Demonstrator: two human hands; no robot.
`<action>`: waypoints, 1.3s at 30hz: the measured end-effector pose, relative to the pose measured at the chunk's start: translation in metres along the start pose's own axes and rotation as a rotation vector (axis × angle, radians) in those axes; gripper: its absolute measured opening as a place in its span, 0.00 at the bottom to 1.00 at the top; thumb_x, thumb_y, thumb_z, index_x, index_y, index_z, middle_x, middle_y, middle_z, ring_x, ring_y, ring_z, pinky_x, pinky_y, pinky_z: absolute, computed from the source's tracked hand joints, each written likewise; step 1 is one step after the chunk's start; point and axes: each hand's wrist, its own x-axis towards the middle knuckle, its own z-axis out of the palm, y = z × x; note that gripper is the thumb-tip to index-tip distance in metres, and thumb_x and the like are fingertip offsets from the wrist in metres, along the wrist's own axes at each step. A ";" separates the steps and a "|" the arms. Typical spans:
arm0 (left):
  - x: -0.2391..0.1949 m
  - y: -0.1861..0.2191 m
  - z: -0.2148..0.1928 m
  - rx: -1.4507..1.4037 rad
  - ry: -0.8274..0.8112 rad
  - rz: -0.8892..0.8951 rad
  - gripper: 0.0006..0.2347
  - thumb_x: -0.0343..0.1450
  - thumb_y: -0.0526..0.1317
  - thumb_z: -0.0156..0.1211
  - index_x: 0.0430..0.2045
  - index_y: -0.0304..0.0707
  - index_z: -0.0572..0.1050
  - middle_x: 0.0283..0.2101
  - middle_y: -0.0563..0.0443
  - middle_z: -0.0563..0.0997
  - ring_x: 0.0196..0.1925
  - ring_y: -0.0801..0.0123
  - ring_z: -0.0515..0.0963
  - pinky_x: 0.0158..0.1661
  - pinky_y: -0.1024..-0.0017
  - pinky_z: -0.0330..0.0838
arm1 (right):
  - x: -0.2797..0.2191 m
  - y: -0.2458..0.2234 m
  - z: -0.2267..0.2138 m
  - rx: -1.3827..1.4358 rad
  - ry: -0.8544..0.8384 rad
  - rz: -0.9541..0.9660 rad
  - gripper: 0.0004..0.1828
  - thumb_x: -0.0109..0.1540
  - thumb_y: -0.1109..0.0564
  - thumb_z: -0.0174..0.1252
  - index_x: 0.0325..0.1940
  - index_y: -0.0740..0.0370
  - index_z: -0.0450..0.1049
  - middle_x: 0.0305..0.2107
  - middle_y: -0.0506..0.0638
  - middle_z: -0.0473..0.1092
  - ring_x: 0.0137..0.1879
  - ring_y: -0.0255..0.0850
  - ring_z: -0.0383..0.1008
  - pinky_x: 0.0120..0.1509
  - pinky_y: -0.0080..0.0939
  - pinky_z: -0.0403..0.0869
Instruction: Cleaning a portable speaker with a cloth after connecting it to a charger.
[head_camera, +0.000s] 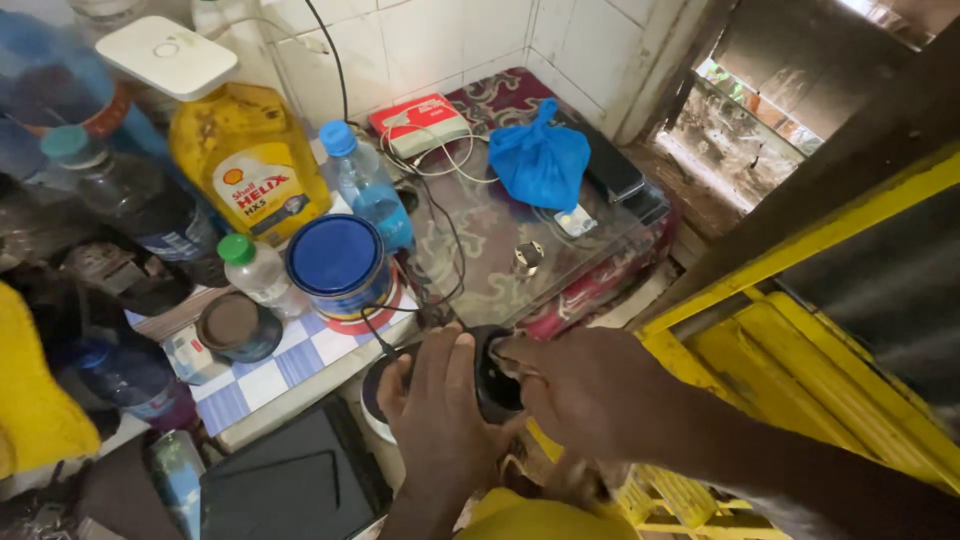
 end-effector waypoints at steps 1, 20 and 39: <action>-0.002 -0.001 0.001 -0.001 -0.021 -0.002 0.43 0.53 0.56 0.80 0.58 0.32 0.64 0.61 0.41 0.73 0.64 0.54 0.72 0.61 0.48 0.54 | 0.000 0.005 0.002 0.020 0.026 -0.028 0.20 0.59 0.49 0.55 0.55 0.51 0.73 0.26 0.60 0.76 0.34 0.60 0.77 0.37 0.60 0.73; 0.018 0.004 -0.004 -0.142 0.025 -0.084 0.42 0.54 0.56 0.80 0.56 0.30 0.64 0.53 0.42 0.77 0.57 0.58 0.76 0.59 0.51 0.57 | -0.004 0.073 0.002 1.037 0.062 0.126 0.21 0.57 0.61 0.65 0.54 0.63 0.75 0.28 0.52 0.75 0.24 0.32 0.68 0.26 0.40 0.71; 0.021 0.005 -0.010 -0.125 -0.287 -0.320 0.43 0.44 0.53 0.83 0.52 0.34 0.69 0.54 0.43 0.77 0.58 0.57 0.74 0.59 0.50 0.53 | 0.015 0.030 0.009 0.232 0.207 -0.514 0.22 0.55 0.65 0.61 0.54 0.57 0.77 0.50 0.51 0.79 0.38 0.43 0.83 0.39 0.38 0.79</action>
